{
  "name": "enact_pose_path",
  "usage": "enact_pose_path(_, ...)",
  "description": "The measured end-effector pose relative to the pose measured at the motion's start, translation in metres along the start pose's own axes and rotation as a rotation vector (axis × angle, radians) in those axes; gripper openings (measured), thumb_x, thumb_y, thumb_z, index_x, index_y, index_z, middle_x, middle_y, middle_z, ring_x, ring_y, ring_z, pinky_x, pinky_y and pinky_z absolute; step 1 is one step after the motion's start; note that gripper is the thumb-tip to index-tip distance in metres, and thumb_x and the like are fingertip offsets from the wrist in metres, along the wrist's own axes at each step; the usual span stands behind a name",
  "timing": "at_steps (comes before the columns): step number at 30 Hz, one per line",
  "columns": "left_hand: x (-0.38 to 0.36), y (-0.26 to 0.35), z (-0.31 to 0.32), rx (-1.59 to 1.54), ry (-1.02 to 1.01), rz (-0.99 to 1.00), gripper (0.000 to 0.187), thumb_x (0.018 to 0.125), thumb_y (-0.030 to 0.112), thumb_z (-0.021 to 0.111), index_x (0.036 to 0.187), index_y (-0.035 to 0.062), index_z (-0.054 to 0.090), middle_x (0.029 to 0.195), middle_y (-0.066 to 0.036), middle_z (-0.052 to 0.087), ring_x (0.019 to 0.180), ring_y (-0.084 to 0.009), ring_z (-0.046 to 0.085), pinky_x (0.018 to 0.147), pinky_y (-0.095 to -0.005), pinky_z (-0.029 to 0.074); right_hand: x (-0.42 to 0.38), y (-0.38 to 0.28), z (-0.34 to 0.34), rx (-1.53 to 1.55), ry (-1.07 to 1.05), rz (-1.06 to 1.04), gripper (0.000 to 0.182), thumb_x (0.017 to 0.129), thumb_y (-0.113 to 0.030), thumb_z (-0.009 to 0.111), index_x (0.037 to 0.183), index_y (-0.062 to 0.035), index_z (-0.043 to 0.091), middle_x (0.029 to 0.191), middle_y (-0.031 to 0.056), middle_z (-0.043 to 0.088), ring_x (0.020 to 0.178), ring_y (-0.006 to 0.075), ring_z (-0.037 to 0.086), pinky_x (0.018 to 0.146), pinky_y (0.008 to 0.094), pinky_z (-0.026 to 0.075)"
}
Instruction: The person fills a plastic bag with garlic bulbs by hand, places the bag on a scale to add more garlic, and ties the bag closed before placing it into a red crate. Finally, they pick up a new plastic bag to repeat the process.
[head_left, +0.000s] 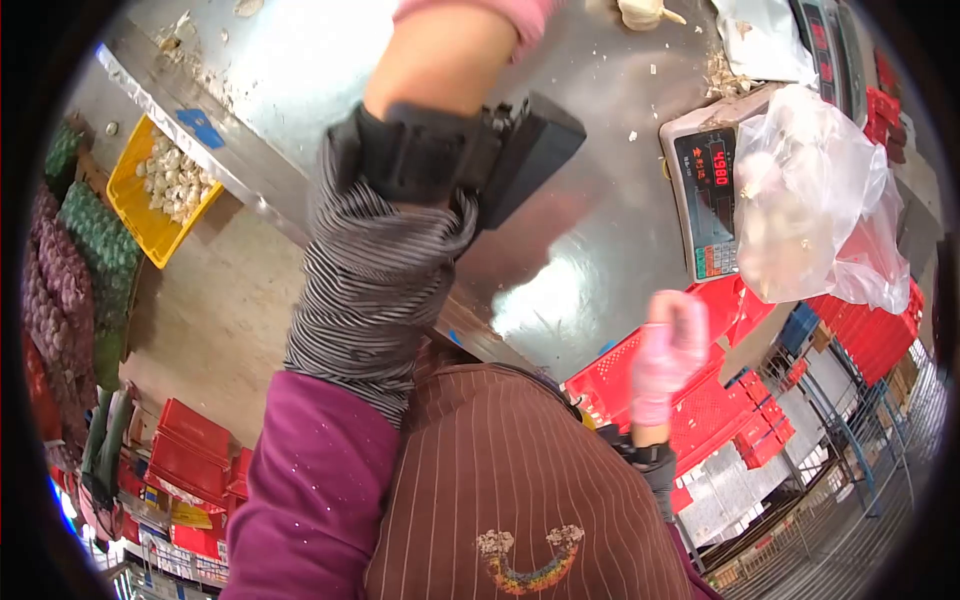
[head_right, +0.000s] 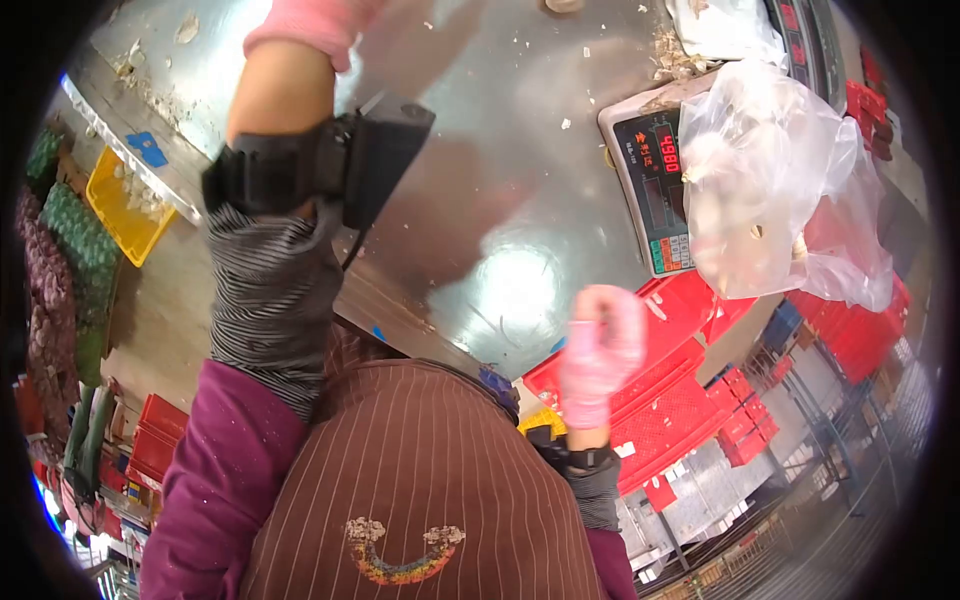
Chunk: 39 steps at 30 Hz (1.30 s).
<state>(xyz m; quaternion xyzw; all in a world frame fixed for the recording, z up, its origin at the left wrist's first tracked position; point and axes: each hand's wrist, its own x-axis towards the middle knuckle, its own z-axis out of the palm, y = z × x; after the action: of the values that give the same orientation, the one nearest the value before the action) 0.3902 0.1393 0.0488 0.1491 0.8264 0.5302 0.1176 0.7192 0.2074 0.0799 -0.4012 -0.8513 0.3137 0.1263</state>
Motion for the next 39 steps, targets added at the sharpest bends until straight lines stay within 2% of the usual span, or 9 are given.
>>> enact_pose_path(5,-0.001,-0.011,0.071,0.34,-0.024,0.475,0.041,0.076,0.029,0.067,0.113,0.0129,0.059,0.104,-0.017,0.062,0.102,-0.0355,0.056,0.087,-0.0412,0.047,0.006,-0.037,0.027,-0.085,-0.232,-0.336,0.019,0.068,0.003,0.072,0.082,-0.006,0.063,0.083,0.0077,0.06,0.075,0.0262,0.06,0.067,0.0338,0.049)
enact_pose_path(11,0.065,-0.015,0.104,0.611,-0.416,0.444,0.04,0.069,0.015,0.069,0.108,0.0125,0.061,0.105,-0.017,0.055,0.094,-0.0351,0.056,0.082,-0.044,0.048,0.076,-0.057,-0.072,-0.219,0.355,-0.357,0.02,0.069,0.007,0.068,0.086,-0.0026,0.062,0.086,0.0092,0.061,0.079,0.0244,0.059,0.072,0.0315,0.048)
enact_pose_path(15,0.047,0.122,0.107,-0.052,-0.228,0.789,0.034,0.07,0.011,0.068,0.103,0.0059,0.061,0.106,-0.017,0.054,0.096,-0.0359,0.054,0.082,-0.042,0.048,0.124,-0.031,-0.153,-0.346,0.861,-0.178,0.007,0.082,-0.001,0.061,0.088,0.0014,0.059,0.093,0.014,0.058,0.089,0.0275,0.056,0.081,0.0356,0.046)
enact_pose_path(18,0.001,0.206,0.154,-0.112,-0.569,1.141,0.056,0.07,0.022,0.073,0.121,0.01,0.054,0.115,-0.016,0.05,0.109,-0.0373,0.049,0.093,-0.0466,0.041,0.212,0.019,-0.189,-0.77,1.118,0.04,0.081,0.069,-0.038,0.081,0.131,-0.0015,0.044,0.125,0.0221,0.047,0.119,0.035,0.044,0.097,0.0441,0.037)
enact_pose_path(22,-0.025,0.216,0.198,0.884,-0.092,0.828,0.096,0.069,0.026,0.075,0.147,0.0116,0.021,0.139,-0.019,0.036,0.121,-0.0338,0.046,0.096,-0.0447,0.041,0.273,0.082,-0.22,-0.4,0.965,0.655,0.074,0.07,-0.034,0.076,0.127,0.003,0.046,0.135,0.0293,0.043,0.119,0.0386,0.05,0.097,0.043,0.043)
enact_pose_path(24,-0.006,0.187,0.209,0.535,-0.331,0.424,0.069,0.075,0.018,0.069,0.136,0.0035,0.041,0.122,-0.016,0.052,0.099,-0.0232,0.059,0.081,-0.0358,0.048,0.278,0.14,-0.255,-0.092,0.562,0.534,0.039,0.072,-0.026,0.074,0.1,-0.001,0.064,0.095,0.0186,0.066,0.081,0.0306,0.066,0.069,0.0402,0.051)
enact_pose_path(28,0.025,0.183,0.173,-0.54,-0.539,-0.096,0.021,0.082,0.004,0.05,0.095,0.0001,0.066,0.068,0.004,0.051,0.058,-0.0064,0.048,0.052,-0.0198,0.039,0.235,0.061,-0.277,1.199,0.528,0.471,0.024,0.072,-0.023,0.074,0.073,-0.0041,0.06,0.061,-0.0017,0.049,0.045,0.0113,0.037,0.043,0.0286,0.031)
enact_pose_path(34,0.019,0.249,0.038,-0.061,-0.262,0.656,0.036,0.094,0.018,0.044,0.113,-0.0075,0.058,0.098,-0.006,0.057,0.092,-0.0152,0.055,0.078,-0.0284,0.046,0.137,-0.055,-0.284,0.751,0.359,-0.217,0.024,0.091,-0.021,0.054,0.106,-0.0054,0.064,0.08,0.0024,0.059,0.056,0.0132,0.051,0.051,0.028,0.039)
enact_pose_path(39,0.055,0.231,-0.056,-0.279,-0.366,0.448,0.036,0.098,0.019,0.041,0.116,-0.0083,0.054,0.112,-0.016,0.06,0.096,-0.0205,0.061,0.083,-0.0323,0.052,0.058,-0.106,-0.189,1.21,0.473,0.05,0.022,0.093,-0.024,0.053,0.095,-0.0035,0.061,0.079,0.0032,0.059,0.066,0.0122,0.055,0.058,0.0256,0.044)
